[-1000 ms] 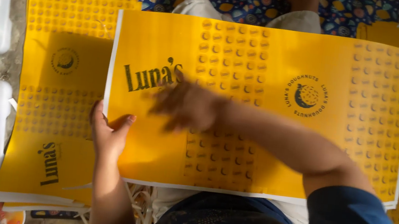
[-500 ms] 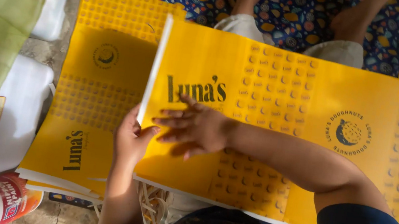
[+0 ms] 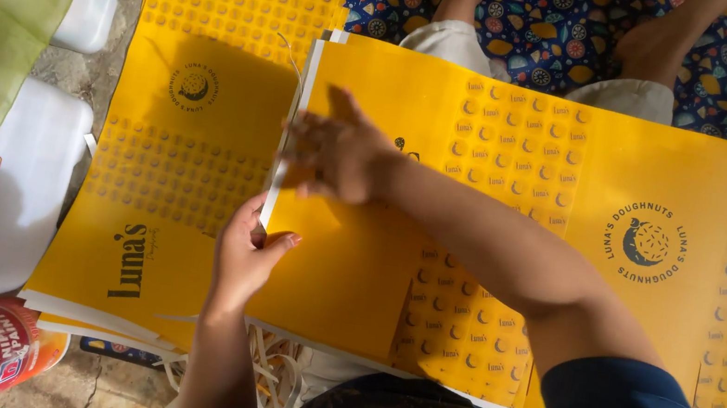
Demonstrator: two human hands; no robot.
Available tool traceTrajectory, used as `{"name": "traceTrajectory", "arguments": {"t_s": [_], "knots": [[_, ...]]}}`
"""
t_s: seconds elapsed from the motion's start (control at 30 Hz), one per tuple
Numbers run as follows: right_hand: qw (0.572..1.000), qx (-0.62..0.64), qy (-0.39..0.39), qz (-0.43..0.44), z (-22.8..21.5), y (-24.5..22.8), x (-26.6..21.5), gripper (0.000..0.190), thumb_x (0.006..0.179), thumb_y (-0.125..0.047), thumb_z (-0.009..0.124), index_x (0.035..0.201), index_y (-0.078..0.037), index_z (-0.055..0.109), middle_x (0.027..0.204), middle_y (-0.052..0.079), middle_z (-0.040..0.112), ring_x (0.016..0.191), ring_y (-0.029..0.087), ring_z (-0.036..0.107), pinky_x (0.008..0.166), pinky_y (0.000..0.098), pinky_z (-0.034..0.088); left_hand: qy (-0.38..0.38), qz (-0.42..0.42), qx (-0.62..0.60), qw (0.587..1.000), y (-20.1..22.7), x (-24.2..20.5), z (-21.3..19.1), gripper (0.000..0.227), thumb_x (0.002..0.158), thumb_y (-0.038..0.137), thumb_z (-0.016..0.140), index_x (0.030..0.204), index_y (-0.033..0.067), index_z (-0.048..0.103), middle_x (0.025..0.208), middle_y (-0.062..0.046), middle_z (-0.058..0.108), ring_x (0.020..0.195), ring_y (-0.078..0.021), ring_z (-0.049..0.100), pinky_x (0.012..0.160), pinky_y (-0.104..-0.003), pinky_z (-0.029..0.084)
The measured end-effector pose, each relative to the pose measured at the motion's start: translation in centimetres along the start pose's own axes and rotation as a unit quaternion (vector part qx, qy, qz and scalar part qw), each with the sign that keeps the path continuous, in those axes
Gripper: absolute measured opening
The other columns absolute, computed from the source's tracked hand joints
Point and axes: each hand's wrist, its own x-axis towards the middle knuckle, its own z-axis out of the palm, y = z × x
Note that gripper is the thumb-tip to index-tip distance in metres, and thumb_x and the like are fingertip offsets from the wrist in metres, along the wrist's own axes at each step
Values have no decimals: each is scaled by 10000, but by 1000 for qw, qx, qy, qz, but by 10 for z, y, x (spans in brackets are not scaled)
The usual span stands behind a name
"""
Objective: Peeling adhesive backing strips from printed yellow paper sheets to prepare them for assembly.
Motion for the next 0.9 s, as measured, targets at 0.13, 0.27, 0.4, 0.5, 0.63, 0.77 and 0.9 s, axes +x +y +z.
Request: {"name": "traceTrajectory", "arguments": {"t_s": [0.13,0.27,0.4,0.5,0.63,0.77,0.9], "knots": [[949,27,-94,299,-60,52,5,817,887,-816,230,1599,-418,260,1709,22,167,1566,338,45,1158,754,-45,12,-28,-23,999,37,-8,6,765,783,-55,802,1461,66,468,1198,-149,692,842,-172,770,814,-227,542],[882,67,-45,464,-52,95,-51,870,963,-774,259,1666,-307,48,1695,81,-163,1501,333,-233,1084,782,-187,9,-5,-24,1000,26,-4,2,737,778,-52,822,1418,58,473,1039,-98,699,794,-155,761,698,-198,511],[954,12,27,299,-43,49,-128,747,1032,-678,246,1658,-286,137,1726,86,0,1530,434,-79,1107,824,-71,4,-16,-47,999,23,-1,3,715,773,-69,816,1385,53,467,1074,-108,668,818,-196,770,736,-237,548],[973,-25,63,219,-30,32,-215,708,977,-661,364,1575,-282,386,1678,114,241,1542,361,188,1088,681,53,-5,2,-61,998,17,2,0,666,772,-79,803,1325,51,456,1178,-138,720,813,-204,761,728,-248,563],[893,-237,175,340,-16,93,-391,638,1074,-539,529,1589,-170,601,1600,195,559,1387,377,552,938,599,361,-12,27,-53,998,5,8,-3,668,774,-106,805,1315,51,446,1019,-125,735,782,-184,746,679,-228,535],[876,-216,195,384,25,148,-563,565,1091,-118,650,1551,153,465,1542,385,485,1337,686,351,1035,762,362,-23,33,-61,997,-1,12,-19,702,753,-93,807,1319,93,437,1000,-119,743,708,-140,671,662,-238,544],[706,-4,263,658,26,127,-600,340,1062,-186,565,1301,55,565,1213,394,594,1102,587,517,917,611,406,-20,35,61,997,3,21,-61,668,743,-21,825,1314,-8,479,1084,-190,709,894,-223,669,820,-356,564]]}}
